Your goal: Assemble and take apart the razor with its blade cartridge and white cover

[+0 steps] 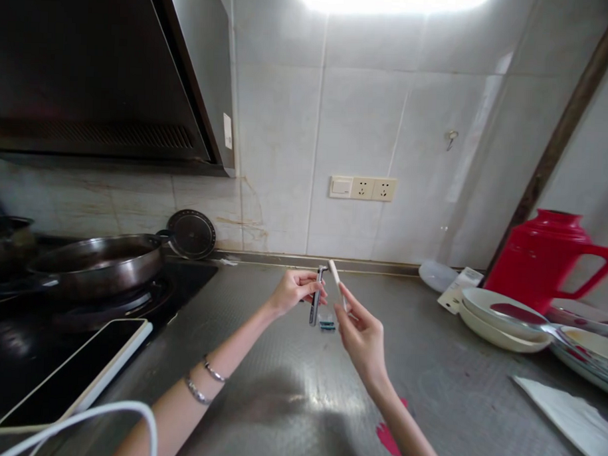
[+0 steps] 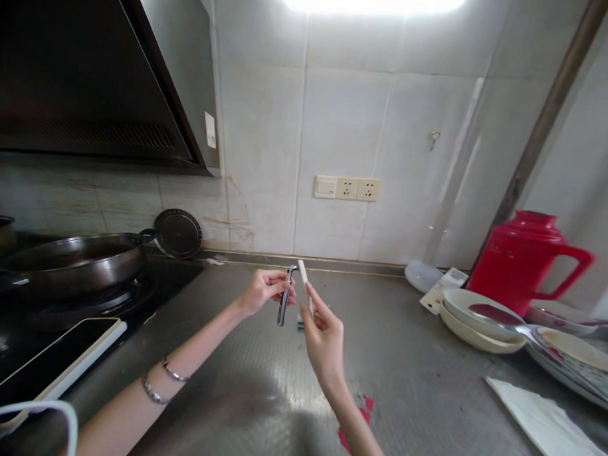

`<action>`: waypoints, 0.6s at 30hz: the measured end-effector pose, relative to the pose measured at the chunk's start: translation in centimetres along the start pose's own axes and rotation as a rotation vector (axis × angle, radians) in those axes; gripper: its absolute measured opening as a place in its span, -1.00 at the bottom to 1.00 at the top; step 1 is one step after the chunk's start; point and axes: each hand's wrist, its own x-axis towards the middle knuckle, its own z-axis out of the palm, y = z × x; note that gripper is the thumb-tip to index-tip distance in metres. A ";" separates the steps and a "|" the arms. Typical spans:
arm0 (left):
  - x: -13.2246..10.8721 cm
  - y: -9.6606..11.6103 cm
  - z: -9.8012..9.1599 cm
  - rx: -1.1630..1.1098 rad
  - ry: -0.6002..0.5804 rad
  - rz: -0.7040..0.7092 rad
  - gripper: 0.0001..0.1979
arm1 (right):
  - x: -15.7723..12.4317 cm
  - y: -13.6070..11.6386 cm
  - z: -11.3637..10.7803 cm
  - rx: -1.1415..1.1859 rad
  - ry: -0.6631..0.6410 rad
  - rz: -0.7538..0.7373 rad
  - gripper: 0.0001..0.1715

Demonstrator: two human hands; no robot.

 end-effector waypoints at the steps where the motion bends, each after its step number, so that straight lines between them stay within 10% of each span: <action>1: 0.0 0.0 0.0 0.001 0.004 0.001 -0.67 | 0.0 0.0 -0.1 0.011 0.015 0.012 -0.38; 12: 0.0 0.2 -0.1 -0.004 -0.002 0.014 -0.66 | 0.1 -0.6 -0.4 0.052 -0.136 0.057 -0.42; 18: 0.1 0.2 -0.6 -0.028 -0.027 0.049 -0.67 | 2.1 -2.6 -1.6 0.204 0.068 -0.062 -0.38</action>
